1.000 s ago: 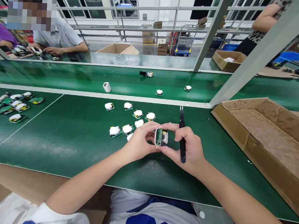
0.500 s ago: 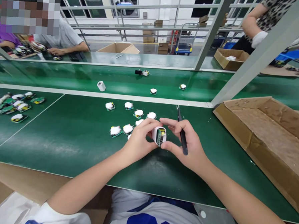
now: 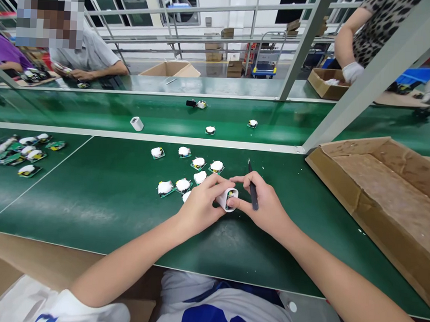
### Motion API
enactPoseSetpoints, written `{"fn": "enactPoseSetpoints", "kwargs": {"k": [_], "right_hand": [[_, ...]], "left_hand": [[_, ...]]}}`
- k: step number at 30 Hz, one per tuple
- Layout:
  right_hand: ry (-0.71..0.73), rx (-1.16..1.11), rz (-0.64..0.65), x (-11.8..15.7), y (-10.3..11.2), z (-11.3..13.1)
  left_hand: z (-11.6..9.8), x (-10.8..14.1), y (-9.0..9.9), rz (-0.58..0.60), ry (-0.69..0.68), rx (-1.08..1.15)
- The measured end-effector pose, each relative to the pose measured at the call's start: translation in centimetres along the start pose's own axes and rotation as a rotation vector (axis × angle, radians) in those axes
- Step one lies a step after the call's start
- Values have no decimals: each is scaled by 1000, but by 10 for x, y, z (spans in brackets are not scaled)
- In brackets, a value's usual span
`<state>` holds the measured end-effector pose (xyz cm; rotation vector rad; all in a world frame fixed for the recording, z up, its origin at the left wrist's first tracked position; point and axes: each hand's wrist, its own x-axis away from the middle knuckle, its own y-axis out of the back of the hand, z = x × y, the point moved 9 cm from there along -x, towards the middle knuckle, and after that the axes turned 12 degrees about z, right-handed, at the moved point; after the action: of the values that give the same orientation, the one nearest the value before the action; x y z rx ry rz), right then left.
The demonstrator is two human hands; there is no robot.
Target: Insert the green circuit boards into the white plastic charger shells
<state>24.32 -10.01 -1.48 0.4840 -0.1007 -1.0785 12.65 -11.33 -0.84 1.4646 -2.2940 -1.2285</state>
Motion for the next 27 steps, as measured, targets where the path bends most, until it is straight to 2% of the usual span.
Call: {"fn": "enactPoseSetpoints", "kwargs": {"k": [5,9,12,20,27], "right_hand": [[77,97,23,-2,8,5],[186,228,-125,6,33,29],[250,227,-207,13,44,44],[244,187,-198,14,40,42],[234,166,-185,13,37,36]], "left_hand": [[20,-6,-1,26,142,223],[25,-7,5,1,158,235],[23,-6,7,-7,140,179],[23,-6,9,-33,121,78],[16,-6,8,1,89,20]]}}
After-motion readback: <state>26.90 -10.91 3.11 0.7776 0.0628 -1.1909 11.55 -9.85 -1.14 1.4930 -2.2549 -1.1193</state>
